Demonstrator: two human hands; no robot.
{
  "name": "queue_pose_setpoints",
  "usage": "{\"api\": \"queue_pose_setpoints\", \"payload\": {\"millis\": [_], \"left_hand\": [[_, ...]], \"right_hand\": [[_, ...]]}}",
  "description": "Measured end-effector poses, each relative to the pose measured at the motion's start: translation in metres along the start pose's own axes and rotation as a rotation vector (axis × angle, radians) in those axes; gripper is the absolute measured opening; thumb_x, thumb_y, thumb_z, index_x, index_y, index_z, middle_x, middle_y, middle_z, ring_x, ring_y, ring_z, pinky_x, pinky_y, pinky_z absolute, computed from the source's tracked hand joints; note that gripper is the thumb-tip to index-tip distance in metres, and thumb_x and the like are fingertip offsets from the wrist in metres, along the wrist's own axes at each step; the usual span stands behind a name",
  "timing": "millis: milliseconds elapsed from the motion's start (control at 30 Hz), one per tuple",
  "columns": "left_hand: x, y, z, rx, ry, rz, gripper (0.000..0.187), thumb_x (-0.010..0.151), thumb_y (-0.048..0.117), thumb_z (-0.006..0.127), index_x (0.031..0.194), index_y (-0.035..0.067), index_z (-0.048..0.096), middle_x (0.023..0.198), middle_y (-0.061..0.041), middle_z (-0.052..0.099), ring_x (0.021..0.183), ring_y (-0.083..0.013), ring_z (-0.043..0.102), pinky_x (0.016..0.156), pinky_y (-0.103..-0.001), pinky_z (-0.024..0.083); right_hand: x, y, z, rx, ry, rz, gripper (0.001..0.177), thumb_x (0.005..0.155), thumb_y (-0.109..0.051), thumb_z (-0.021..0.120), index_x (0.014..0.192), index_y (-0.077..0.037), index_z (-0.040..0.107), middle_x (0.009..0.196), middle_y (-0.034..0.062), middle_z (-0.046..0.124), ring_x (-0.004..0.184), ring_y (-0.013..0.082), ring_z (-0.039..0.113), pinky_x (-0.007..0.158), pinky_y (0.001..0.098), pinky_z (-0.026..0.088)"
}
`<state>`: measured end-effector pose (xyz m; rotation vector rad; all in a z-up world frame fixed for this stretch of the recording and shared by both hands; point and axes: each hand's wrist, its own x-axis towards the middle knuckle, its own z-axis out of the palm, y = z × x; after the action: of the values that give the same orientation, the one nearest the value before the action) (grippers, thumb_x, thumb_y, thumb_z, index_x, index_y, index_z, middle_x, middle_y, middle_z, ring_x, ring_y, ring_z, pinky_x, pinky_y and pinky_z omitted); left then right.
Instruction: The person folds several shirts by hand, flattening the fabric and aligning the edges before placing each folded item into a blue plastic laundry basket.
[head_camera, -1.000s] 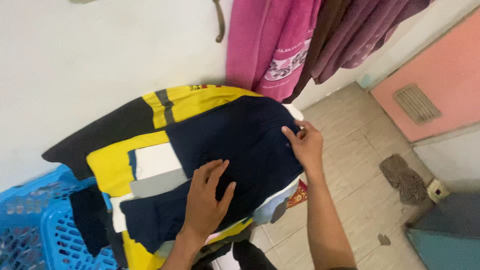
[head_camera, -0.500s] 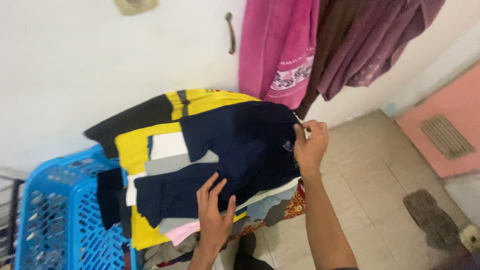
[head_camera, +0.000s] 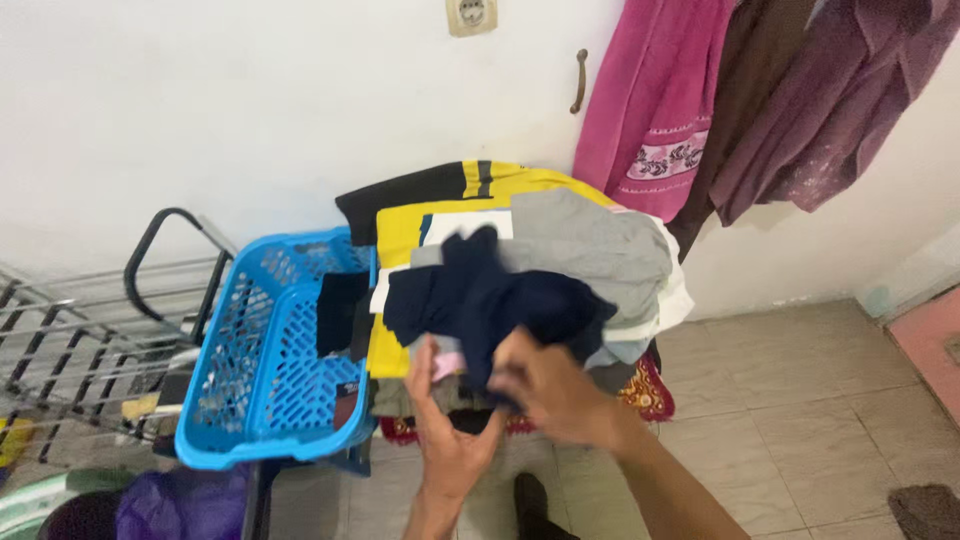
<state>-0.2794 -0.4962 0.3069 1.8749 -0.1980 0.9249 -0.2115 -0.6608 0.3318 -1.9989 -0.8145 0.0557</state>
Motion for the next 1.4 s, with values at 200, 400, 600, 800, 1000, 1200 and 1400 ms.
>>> {"api": "queue_pose_setpoints", "payload": {"millis": [200, 400, 600, 800, 1000, 1200, 1400], "left_hand": [[0.000, 0.030, -0.046, -0.008, -0.466, 0.026, 0.058, 0.074, -0.002, 0.070, 0.131, 0.007, 0.068, 0.108, -0.013, 0.078, 0.105, -0.0295, 0.073, 0.093, -0.039, 0.055], [0.000, 0.038, -0.065, 0.079, -0.449, -0.058, 0.024, 0.082, -0.003, 0.067, 0.105, 0.004, 0.064, 0.101, -0.017, 0.074, 0.100, -0.0352, 0.072, 0.083, -0.039, 0.056], [0.008, 0.044, -0.059, 0.110, -0.602, -0.351, 0.026, 0.090, 0.002, 0.057, 0.116, 0.002, 0.056, 0.105, -0.019, 0.069, 0.105, -0.0320, 0.067, 0.094, -0.038, 0.050], [0.002, 0.049, -0.048, -0.164, -0.547, -0.218, 0.042, 0.089, -0.005, 0.049, 0.129, 0.002, 0.060, 0.123, -0.012, 0.068, 0.122, -0.0211, 0.062, 0.108, -0.032, 0.043], [-0.014, 0.041, -0.032, 0.152, -0.475, -0.092, 0.034, 0.085, -0.013, 0.064, 0.114, 0.005, 0.069, 0.101, -0.012, 0.065, 0.098, -0.0255, 0.066, 0.087, -0.032, 0.051], [-0.021, 0.022, -0.037, 0.106, -0.506, -0.055, 0.034, 0.067, -0.017, 0.060, 0.091, 0.005, 0.068, 0.081, -0.008, 0.061, 0.078, -0.0238, 0.062, 0.070, -0.032, 0.047], [-0.013, 0.034, -0.032, 0.222, -0.676, -0.262, 0.031, 0.062, -0.006, 0.079, 0.088, 0.011, 0.077, 0.060, -0.008, 0.050, 0.056, -0.0235, 0.052, 0.052, -0.034, 0.040]], "right_hand": [[-0.062, -0.073, -0.018, -0.036, -0.028, 0.062, 0.026, 0.094, -0.026, 0.073, 0.101, -0.007, 0.058, 0.090, 0.0131, 0.070, 0.081, 0.0297, 0.074, 0.074, 0.0396, 0.055], [-0.067, -0.019, -0.040, -0.410, -0.257, 0.095, 0.051, 0.066, -0.026, 0.087, 0.109, -0.005, 0.068, 0.093, 0.0134, 0.068, 0.088, 0.0346, 0.067, 0.077, 0.0465, 0.052], [-0.094, 0.033, -0.066, 0.066, -0.129, 0.122, 0.022, 0.097, -0.024, 0.072, 0.093, -0.003, 0.067, 0.082, 0.0119, 0.063, 0.077, 0.0286, 0.059, 0.071, 0.0380, 0.051], [-0.123, 0.038, -0.097, -0.104, -0.226, 0.000, 0.050, 0.063, -0.024, 0.092, 0.102, -0.005, 0.068, 0.082, 0.0088, 0.069, 0.075, 0.0250, 0.067, 0.071, 0.0383, 0.052], [-0.135, 0.044, -0.129, -0.672, -0.073, 0.034, 0.038, 0.072, -0.026, 0.087, 0.099, -0.008, 0.069, 0.096, 0.0063, 0.067, 0.094, 0.0308, 0.066, 0.080, 0.0419, 0.053], [-0.150, 0.065, -0.127, -0.880, -0.164, -0.106, 0.038, 0.063, -0.016, 0.081, 0.097, -0.005, 0.070, 0.107, 0.0118, 0.066, 0.102, 0.0330, 0.062, 0.082, 0.0419, 0.055], [-0.155, 0.092, -0.129, -0.852, -0.129, 0.053, 0.022, 0.080, 0.000, 0.068, 0.102, -0.002, 0.070, 0.102, 0.0093, 0.066, 0.104, 0.0286, 0.062, 0.083, 0.0409, 0.055]]}}
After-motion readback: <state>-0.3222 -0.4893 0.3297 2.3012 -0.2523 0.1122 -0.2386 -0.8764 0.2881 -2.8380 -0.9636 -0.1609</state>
